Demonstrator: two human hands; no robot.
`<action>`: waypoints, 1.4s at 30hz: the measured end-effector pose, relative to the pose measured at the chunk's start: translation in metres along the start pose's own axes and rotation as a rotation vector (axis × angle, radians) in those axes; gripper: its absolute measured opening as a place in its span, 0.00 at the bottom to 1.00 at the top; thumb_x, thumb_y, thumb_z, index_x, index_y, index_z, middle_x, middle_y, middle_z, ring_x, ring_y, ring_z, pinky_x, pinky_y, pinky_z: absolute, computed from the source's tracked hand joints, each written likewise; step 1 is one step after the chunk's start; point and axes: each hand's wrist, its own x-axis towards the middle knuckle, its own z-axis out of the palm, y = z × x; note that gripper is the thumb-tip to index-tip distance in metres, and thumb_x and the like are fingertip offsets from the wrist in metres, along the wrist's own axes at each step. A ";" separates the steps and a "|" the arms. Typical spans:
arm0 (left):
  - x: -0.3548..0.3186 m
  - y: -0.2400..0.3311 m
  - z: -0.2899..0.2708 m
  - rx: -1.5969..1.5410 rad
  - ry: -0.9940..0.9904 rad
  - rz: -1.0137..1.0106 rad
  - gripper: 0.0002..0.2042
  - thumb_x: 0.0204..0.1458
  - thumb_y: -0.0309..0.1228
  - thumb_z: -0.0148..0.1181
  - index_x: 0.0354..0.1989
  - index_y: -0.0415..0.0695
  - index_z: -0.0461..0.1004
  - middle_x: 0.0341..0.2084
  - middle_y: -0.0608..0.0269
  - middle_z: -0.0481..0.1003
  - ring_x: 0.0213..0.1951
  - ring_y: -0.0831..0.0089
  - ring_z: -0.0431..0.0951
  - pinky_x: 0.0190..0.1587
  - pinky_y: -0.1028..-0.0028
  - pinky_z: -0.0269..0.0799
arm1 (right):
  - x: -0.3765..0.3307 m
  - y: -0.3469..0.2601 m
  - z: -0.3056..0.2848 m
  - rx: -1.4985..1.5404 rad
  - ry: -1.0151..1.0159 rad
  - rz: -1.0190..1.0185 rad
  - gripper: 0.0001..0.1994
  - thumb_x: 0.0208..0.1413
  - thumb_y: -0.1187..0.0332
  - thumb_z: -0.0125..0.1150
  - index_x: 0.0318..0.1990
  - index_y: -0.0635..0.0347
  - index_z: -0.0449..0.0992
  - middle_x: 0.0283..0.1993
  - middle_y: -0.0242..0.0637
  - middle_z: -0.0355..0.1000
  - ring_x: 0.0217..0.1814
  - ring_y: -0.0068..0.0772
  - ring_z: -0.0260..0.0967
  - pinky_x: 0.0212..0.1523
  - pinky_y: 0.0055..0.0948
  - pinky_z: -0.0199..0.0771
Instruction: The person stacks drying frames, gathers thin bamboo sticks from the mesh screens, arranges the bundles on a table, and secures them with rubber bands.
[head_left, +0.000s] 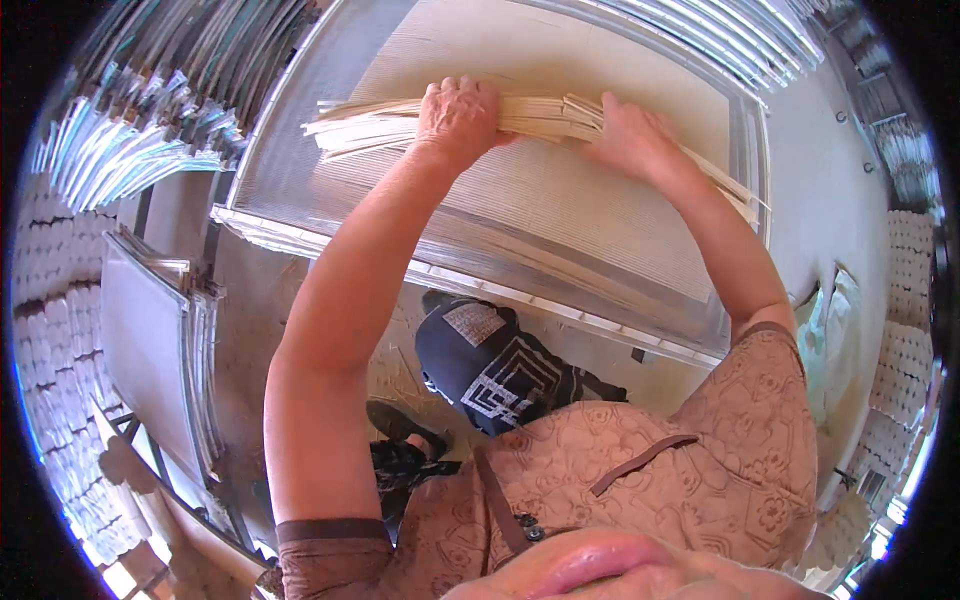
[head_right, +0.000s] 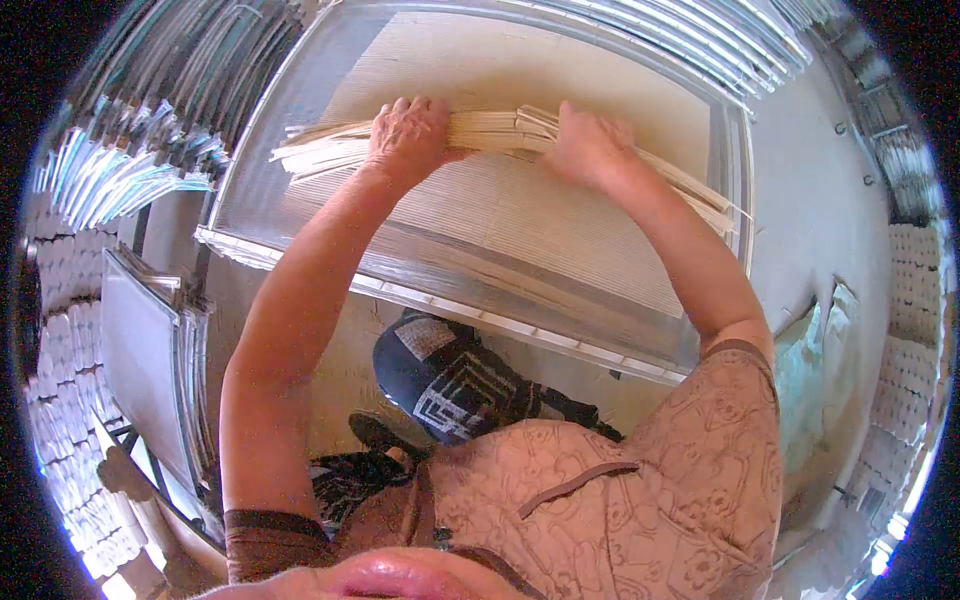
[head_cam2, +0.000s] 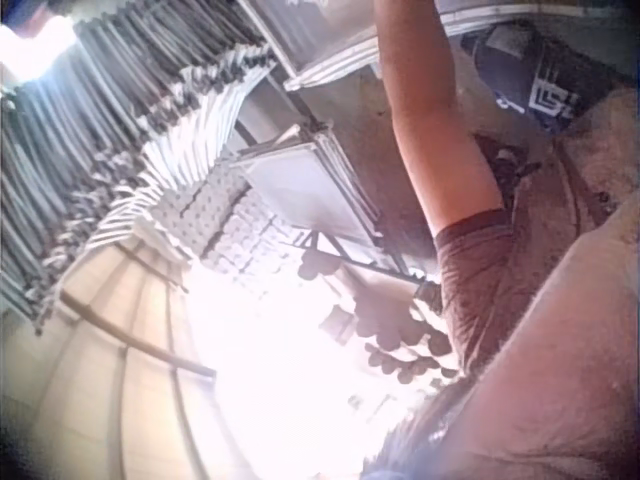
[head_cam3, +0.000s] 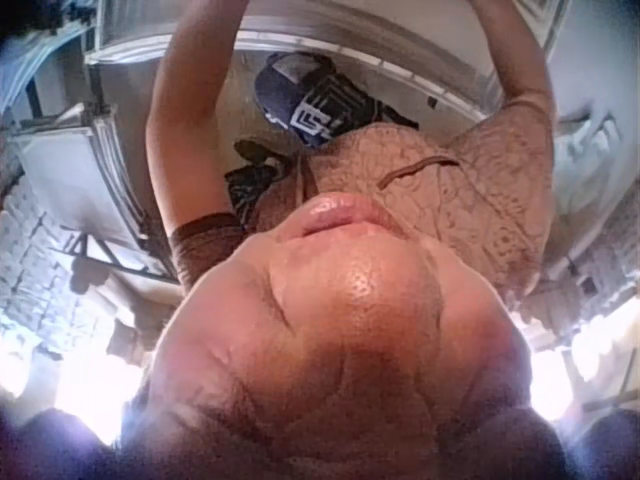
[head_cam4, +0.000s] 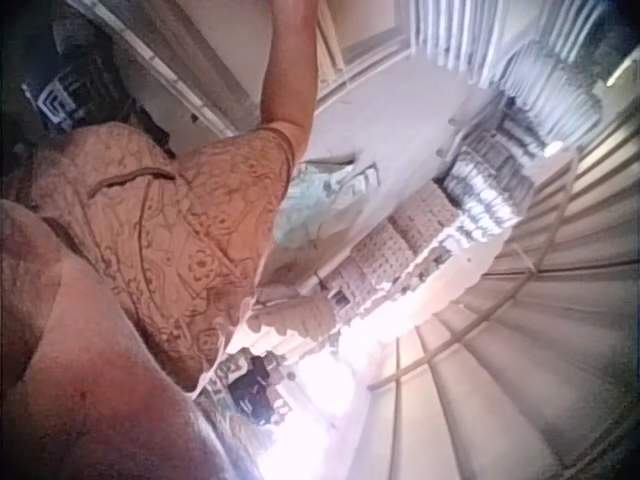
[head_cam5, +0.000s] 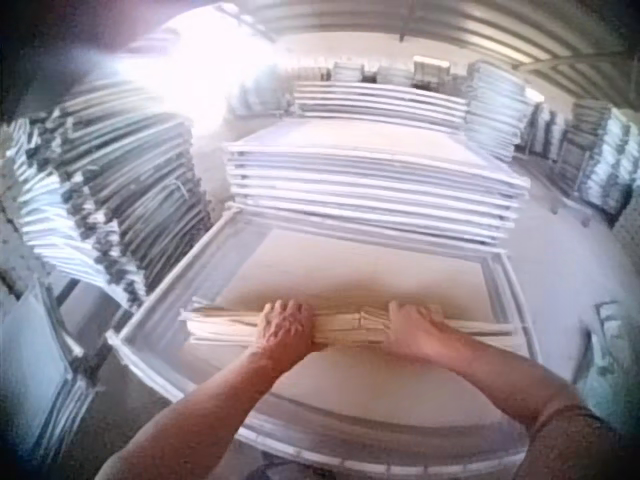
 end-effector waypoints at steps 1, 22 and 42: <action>0.002 0.000 0.000 0.023 -0.005 -0.042 0.32 0.41 0.58 0.69 0.44 0.44 0.73 0.42 0.55 0.77 0.48 0.57 0.76 0.52 0.57 0.70 | 0.008 0.001 0.002 0.013 0.028 0.007 0.31 0.43 0.53 0.67 0.50 0.66 0.69 0.43 0.55 0.76 0.49 0.53 0.75 0.53 0.44 0.71; -0.009 -0.033 -0.014 0.130 -0.077 -0.097 0.35 0.44 0.65 0.61 0.43 0.42 0.74 0.39 0.54 0.78 0.45 0.57 0.80 0.45 0.58 0.76 | 0.033 0.001 -0.015 -0.134 -0.037 -0.133 0.34 0.44 0.58 0.67 0.58 0.67 0.65 0.50 0.53 0.75 0.51 0.52 0.74 0.53 0.42 0.73; -0.018 -0.025 -0.018 0.107 -0.105 -0.146 0.33 0.46 0.61 0.62 0.45 0.40 0.74 0.39 0.55 0.78 0.45 0.60 0.79 0.45 0.60 0.75 | 0.057 -0.010 -0.008 -0.145 -0.040 -0.132 0.40 0.46 0.57 0.68 0.65 0.66 0.58 0.51 0.56 0.74 0.54 0.54 0.73 0.55 0.45 0.73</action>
